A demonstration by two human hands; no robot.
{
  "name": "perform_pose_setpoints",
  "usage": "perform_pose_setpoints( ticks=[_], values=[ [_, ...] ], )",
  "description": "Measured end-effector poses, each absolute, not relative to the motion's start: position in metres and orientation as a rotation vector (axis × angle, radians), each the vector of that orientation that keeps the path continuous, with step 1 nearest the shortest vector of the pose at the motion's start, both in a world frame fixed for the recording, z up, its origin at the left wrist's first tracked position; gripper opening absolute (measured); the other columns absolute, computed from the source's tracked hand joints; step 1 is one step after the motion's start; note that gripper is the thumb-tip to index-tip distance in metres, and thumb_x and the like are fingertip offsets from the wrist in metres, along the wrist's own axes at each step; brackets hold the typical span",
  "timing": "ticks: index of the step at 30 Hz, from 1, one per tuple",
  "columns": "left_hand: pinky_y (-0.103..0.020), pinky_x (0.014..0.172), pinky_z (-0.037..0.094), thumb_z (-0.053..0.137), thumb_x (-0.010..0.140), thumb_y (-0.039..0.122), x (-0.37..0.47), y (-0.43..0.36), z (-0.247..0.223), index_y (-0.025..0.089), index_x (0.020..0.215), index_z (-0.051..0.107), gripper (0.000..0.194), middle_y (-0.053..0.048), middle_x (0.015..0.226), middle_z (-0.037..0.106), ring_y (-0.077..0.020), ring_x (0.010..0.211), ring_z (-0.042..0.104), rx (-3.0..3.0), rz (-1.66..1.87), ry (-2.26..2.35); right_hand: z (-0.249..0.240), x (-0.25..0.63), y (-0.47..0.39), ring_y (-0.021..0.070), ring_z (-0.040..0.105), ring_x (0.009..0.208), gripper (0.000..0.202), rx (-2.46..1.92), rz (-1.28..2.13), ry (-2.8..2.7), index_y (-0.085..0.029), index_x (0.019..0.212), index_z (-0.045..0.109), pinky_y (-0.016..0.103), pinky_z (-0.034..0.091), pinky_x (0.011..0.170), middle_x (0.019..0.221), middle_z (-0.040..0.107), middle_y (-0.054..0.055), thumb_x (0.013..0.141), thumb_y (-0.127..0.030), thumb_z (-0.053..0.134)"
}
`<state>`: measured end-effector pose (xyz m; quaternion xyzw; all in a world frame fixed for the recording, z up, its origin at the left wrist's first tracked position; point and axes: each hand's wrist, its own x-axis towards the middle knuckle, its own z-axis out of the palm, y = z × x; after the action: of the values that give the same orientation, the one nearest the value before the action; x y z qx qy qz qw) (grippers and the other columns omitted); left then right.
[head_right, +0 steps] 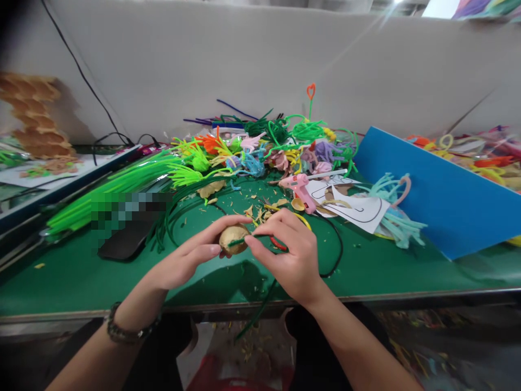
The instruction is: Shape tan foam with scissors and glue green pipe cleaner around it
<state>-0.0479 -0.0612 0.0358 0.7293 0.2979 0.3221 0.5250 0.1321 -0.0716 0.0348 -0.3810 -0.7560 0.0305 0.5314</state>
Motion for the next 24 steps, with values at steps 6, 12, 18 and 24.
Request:
perform_pose_setpoints(
  ticks=[6,12,18,24],
  values=[
    [-0.032,0.098,0.029,0.04,0.079,0.027,-0.0464,-0.0626,0.0366,0.019,0.129,0.034,0.051,-0.005,0.131,0.041,-0.0225,0.118,0.038,1.934,0.772,0.708,0.0351,0.1323,-0.0739,0.0103,0.047,0.055,0.01,-0.909,-0.045,-1.829,-0.021,0.066,0.058,0.025,0.038,0.05,0.061,0.049,-0.002,0.073,-0.025,0.063],
    [-0.032,0.093,0.034,0.04,0.079,0.024,-0.0455,-0.0631,0.0351,0.02,0.128,0.031,0.05,-0.006,0.12,0.047,-0.0215,0.107,0.045,2.035,0.754,0.767,0.0394,0.132,-0.0766,0.0094,0.044,0.052,0.012,-0.877,-0.191,-1.903,-0.02,0.062,0.056,0.024,0.037,0.047,0.056,0.045,-0.002,0.073,-0.023,0.061],
    [-0.031,0.09,0.035,0.041,0.079,0.024,-0.0462,-0.0646,0.0351,0.019,0.123,0.032,0.045,-0.007,0.122,0.046,-0.0211,0.104,0.046,2.107,0.755,0.791,0.0408,0.1321,-0.0762,0.009,0.043,0.052,0.012,-0.889,-0.121,-1.916,-0.02,0.062,0.058,0.023,0.035,0.048,0.055,0.045,-0.002,0.074,-0.022,0.06],
    [-0.031,0.089,0.035,0.04,0.08,0.024,-0.0463,-0.0645,0.0351,0.019,0.12,0.034,0.042,-0.007,0.122,0.046,-0.0209,0.103,0.046,2.161,0.763,0.8,0.0427,0.1321,-0.0776,0.0081,0.043,0.052,0.011,-0.914,0.002,-1.92,-0.019,0.063,0.057,0.023,0.033,0.047,0.054,0.044,-0.004,0.073,-0.019,0.06]
  ],
)
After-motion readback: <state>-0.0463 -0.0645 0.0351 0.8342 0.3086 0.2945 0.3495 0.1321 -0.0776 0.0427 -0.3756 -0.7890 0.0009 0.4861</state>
